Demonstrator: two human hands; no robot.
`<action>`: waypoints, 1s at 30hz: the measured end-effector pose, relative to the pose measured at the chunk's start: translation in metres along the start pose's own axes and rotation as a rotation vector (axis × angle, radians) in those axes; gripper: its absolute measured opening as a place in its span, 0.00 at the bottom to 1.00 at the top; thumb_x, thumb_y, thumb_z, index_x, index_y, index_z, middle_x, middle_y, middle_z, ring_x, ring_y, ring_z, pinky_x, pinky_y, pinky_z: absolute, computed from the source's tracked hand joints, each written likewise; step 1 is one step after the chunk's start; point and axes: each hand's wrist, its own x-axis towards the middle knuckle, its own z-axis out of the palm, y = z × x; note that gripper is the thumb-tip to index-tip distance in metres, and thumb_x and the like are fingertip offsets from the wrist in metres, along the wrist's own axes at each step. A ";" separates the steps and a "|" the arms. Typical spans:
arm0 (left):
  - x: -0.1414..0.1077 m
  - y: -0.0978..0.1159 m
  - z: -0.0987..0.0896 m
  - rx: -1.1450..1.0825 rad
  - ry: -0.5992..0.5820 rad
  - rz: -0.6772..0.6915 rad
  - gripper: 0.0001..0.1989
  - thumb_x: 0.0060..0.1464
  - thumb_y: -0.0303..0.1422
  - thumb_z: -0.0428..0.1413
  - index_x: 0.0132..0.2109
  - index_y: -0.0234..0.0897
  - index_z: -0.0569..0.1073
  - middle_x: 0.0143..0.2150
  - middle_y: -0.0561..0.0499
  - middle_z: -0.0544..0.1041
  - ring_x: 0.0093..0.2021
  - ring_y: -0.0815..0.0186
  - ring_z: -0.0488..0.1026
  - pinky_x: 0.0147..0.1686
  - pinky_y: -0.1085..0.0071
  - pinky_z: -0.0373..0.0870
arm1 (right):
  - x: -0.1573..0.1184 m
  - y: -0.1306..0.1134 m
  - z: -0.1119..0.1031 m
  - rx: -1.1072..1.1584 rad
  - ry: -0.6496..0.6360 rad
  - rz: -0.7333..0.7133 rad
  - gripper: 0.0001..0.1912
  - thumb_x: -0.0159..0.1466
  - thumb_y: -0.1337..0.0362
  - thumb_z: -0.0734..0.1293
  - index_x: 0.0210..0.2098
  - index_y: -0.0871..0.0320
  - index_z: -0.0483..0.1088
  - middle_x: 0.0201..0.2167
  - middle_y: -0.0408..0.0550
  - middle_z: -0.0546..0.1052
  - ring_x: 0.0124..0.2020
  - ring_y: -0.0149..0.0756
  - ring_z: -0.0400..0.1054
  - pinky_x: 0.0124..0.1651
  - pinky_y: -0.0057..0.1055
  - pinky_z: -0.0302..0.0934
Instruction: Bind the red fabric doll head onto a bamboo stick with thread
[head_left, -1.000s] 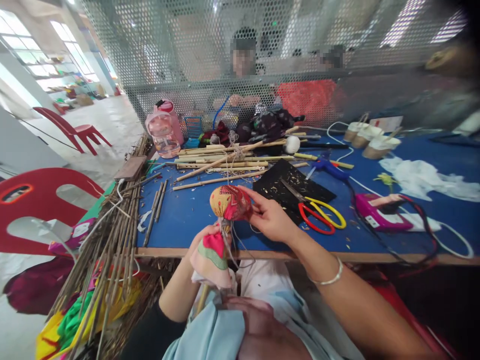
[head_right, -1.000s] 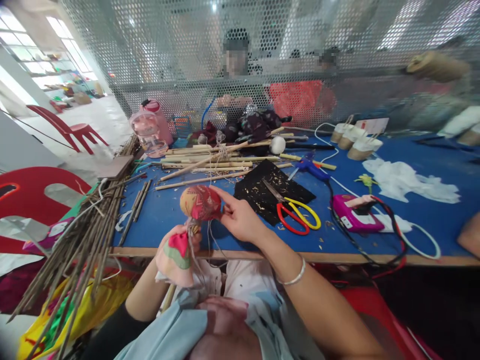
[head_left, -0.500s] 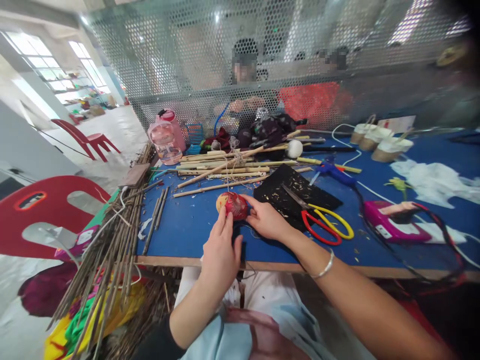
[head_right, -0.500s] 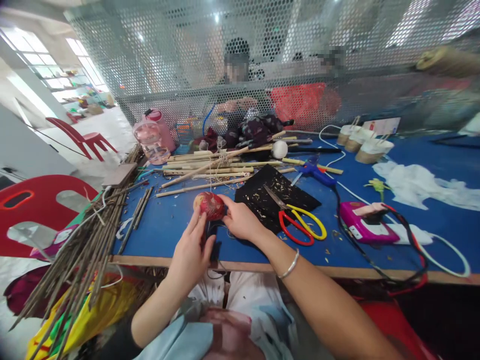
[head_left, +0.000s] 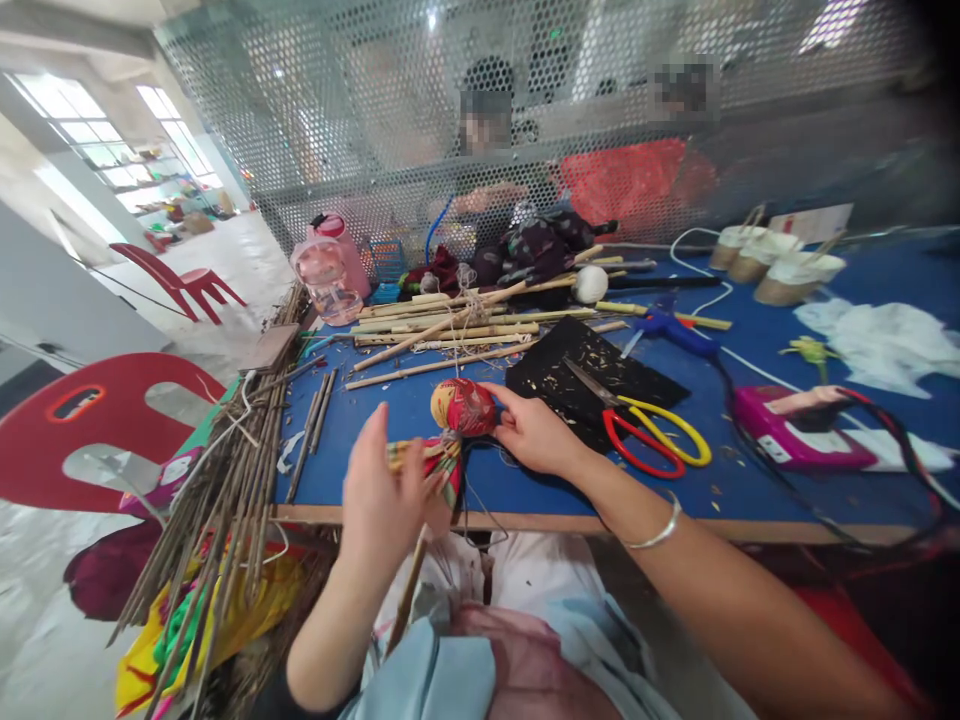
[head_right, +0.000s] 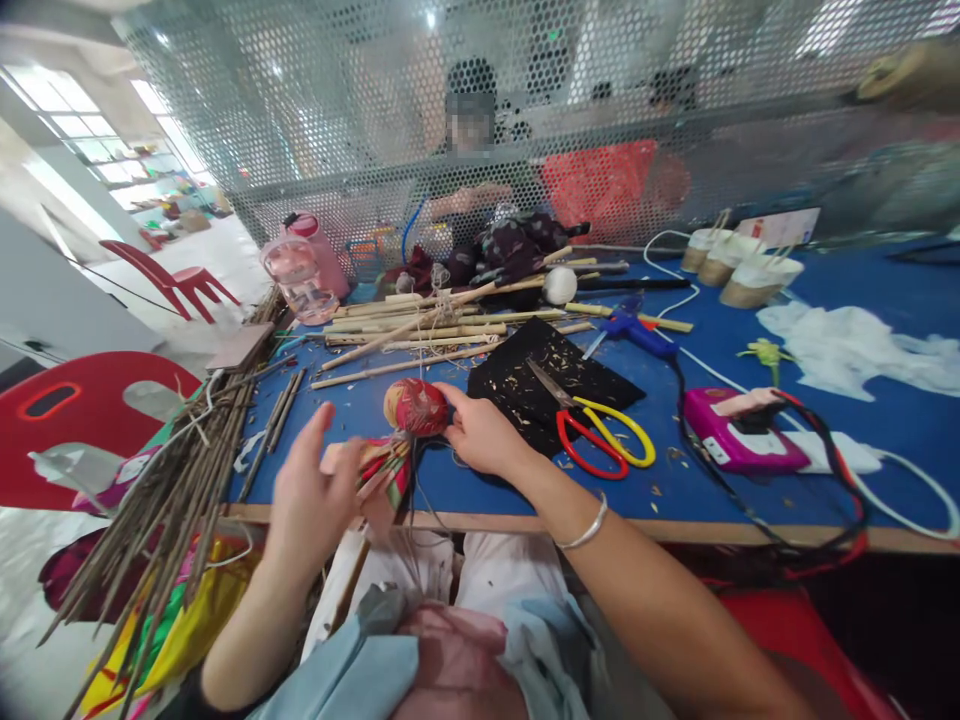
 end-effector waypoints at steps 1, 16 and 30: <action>-0.001 0.007 0.011 -0.032 -0.097 0.002 0.33 0.55 0.40 0.51 0.63 0.25 0.56 0.57 0.31 0.68 0.57 0.51 0.65 0.53 0.57 0.63 | -0.001 -0.002 -0.002 -0.010 0.010 -0.007 0.29 0.57 0.73 0.60 0.59 0.62 0.59 0.15 0.35 0.62 0.17 0.28 0.56 0.25 0.25 0.46; -0.023 0.001 -0.025 -1.120 -0.587 -0.335 0.17 0.57 0.47 0.48 0.39 0.37 0.66 0.21 0.60 0.59 0.17 0.76 0.50 0.17 0.79 0.52 | 0.010 -0.027 -0.017 0.180 -0.224 -0.091 0.15 0.60 0.56 0.60 0.37 0.62 0.69 0.15 0.35 0.57 0.19 0.26 0.49 0.23 0.25 0.47; -0.013 -0.004 -0.022 -0.743 -0.366 -0.180 0.16 0.56 0.45 0.50 0.36 0.35 0.70 0.25 0.56 0.64 0.26 0.71 0.58 0.25 0.77 0.57 | -0.019 -0.145 -0.037 -0.332 0.073 -0.442 0.19 0.60 0.63 0.59 0.14 0.59 0.59 0.15 0.42 0.62 0.19 0.26 0.50 0.25 0.28 0.42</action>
